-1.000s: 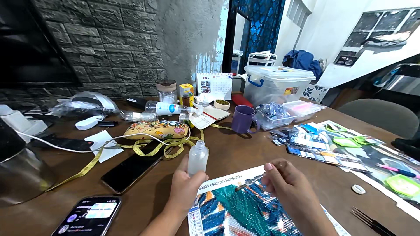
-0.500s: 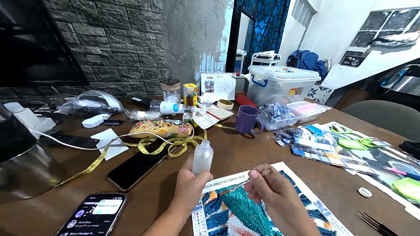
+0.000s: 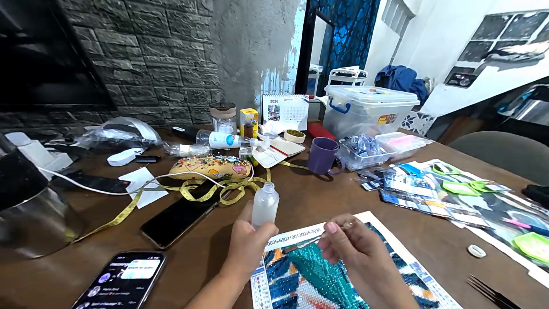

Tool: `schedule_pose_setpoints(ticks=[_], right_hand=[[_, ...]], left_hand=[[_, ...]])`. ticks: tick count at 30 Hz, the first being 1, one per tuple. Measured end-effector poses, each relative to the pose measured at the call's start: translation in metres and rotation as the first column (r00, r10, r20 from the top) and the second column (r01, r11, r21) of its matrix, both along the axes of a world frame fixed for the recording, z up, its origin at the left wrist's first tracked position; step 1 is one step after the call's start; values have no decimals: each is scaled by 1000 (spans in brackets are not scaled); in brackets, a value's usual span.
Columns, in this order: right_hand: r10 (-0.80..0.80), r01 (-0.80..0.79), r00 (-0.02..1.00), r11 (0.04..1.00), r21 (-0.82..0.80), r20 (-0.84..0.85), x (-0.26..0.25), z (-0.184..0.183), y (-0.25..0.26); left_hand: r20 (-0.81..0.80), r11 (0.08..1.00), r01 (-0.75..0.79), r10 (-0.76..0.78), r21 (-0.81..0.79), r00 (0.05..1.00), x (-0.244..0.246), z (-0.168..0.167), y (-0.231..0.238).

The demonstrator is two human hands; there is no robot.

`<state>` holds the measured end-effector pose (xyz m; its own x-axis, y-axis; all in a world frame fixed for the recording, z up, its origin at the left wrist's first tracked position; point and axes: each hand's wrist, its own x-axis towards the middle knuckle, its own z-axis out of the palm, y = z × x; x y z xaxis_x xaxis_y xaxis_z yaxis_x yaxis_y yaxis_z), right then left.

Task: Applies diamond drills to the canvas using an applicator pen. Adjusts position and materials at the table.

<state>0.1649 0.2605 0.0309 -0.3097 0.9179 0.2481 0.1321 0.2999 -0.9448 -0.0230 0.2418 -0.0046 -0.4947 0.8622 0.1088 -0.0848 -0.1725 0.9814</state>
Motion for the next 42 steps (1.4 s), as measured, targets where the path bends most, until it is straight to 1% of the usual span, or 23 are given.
schedule_pose_setpoints(ticks=[3,13,17,19,24,26,31,34,36,38,40,42], right_hand=[[-20,20,998,1000,5,57,-2,0,0],[-180,179,979,984,18,92,12,0,12],[-220,219,970,975,20,105,16,2,14],[-218,217,972,976,29,84,16,3,13],[-128,127,992,992,17,16,7,-3,9],[-138,137,989,990,32,43,8,-4,10],[-227,220,966,973,64,121,19,-1,16],[-266,259,956,964,68,124,23,2,17],[-249,245,964,968,44,90,23,5,15],[-196,195,979,981,20,47,22,4,13],[-171,170,984,985,14,51,20,3,12],[-187,185,979,982,29,81,22,3,12]], left_hand=[[3,1000,1,-1,-2,1000,0,0,0],[-5,1000,-3,3,-28,1000,0,2,-1],[-6,1000,-2,1,-31,1000,0,2,0],[-7,1000,-1,1,-24,1000,0,1,0],[-13,1000,0,0,-8,1000,-1,-1,1],[-9,1000,-1,1,-11,1000,-1,0,1],[-10,1000,-2,2,-17,1000,-1,0,1],[-15,1000,-2,1,-17,1000,-1,0,0],[-14,1000,-5,5,-20,1000,-1,0,0],[-11,1000,-11,10,-28,1000,0,1,0],[-6,1000,-8,8,-25,1000,0,1,0],[1,1000,-9,9,-20,1000,0,1,0]])
